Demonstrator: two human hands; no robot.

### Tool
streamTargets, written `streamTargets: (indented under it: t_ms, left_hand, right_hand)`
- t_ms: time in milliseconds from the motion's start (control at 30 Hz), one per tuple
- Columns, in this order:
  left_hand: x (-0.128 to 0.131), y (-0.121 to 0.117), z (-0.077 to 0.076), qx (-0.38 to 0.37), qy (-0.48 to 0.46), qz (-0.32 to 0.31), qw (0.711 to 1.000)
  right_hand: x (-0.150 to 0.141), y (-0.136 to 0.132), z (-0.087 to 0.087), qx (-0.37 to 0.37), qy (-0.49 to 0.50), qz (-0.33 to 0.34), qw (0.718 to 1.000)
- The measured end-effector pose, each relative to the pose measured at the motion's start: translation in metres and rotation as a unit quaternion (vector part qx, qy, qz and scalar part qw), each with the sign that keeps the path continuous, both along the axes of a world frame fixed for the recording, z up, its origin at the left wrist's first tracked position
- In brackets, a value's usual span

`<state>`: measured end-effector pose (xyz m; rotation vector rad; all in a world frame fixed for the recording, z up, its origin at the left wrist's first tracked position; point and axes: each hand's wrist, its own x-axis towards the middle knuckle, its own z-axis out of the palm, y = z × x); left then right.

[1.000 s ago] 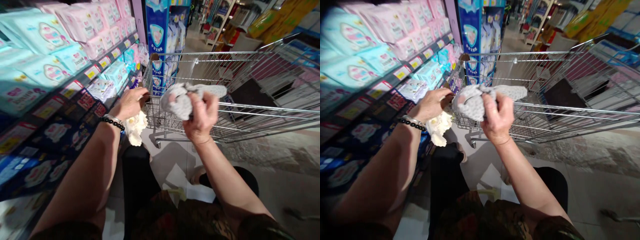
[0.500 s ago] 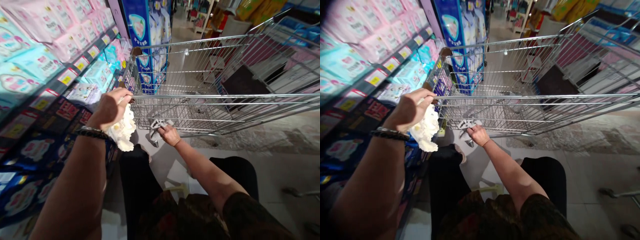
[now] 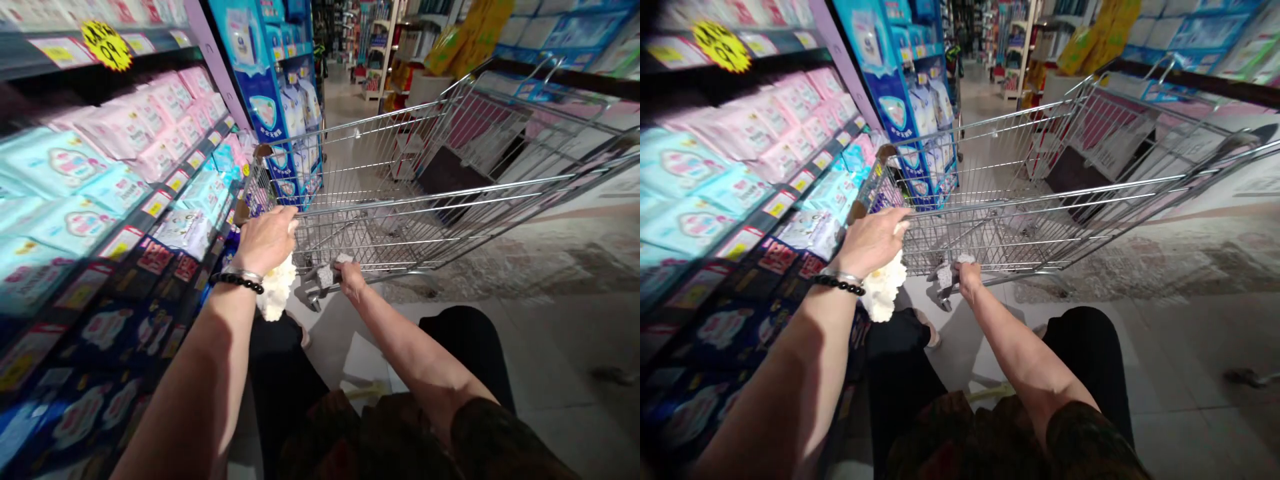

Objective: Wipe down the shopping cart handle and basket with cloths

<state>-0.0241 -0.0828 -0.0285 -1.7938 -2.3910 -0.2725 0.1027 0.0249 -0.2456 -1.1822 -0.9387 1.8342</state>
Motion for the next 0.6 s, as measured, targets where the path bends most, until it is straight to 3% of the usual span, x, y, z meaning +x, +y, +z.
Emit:
streamTargets:
  t_ms: [100,167,300,367,400,467,533,600]
  left_hand:
    - [0.028,0.021,0.007,-0.006,0.020,-0.019,1.000]
    - [0.037,0.033,0.009,-0.007,0.030,-0.014,0.999]
    - [0.042,0.044,0.009,-0.005,0.044,0.010,0.999]
    - [0.043,0.045,0.008,0.001,0.049,0.019,0.999]
    - [0.044,0.045,0.007,0.004,0.051,0.021,0.998]
    - [0.046,0.044,0.004,0.011,0.053,0.023,0.998]
    - [0.047,0.043,0.001,0.018,0.056,0.019,0.998]
    - [0.048,0.043,-0.002,0.027,0.062,0.017,0.998]
  right_hand:
    - [0.009,0.015,0.050,0.020,0.048,-0.008,0.999]
    - [0.026,0.031,0.089,0.097,0.109,0.006,0.989]
    - [0.072,0.068,0.168,0.362,0.165,-0.038,0.917]
    - [0.090,0.076,0.188,0.443,0.144,-0.095,0.880]
    - [0.095,0.075,0.188,0.457,0.130,-0.118,0.872]
    - [0.096,0.064,0.168,0.452,0.092,-0.142,0.876]
    - [0.085,0.047,0.124,0.426,0.035,-0.135,0.894]
    - [0.068,0.033,0.069,0.363,-0.018,-0.110,0.925]
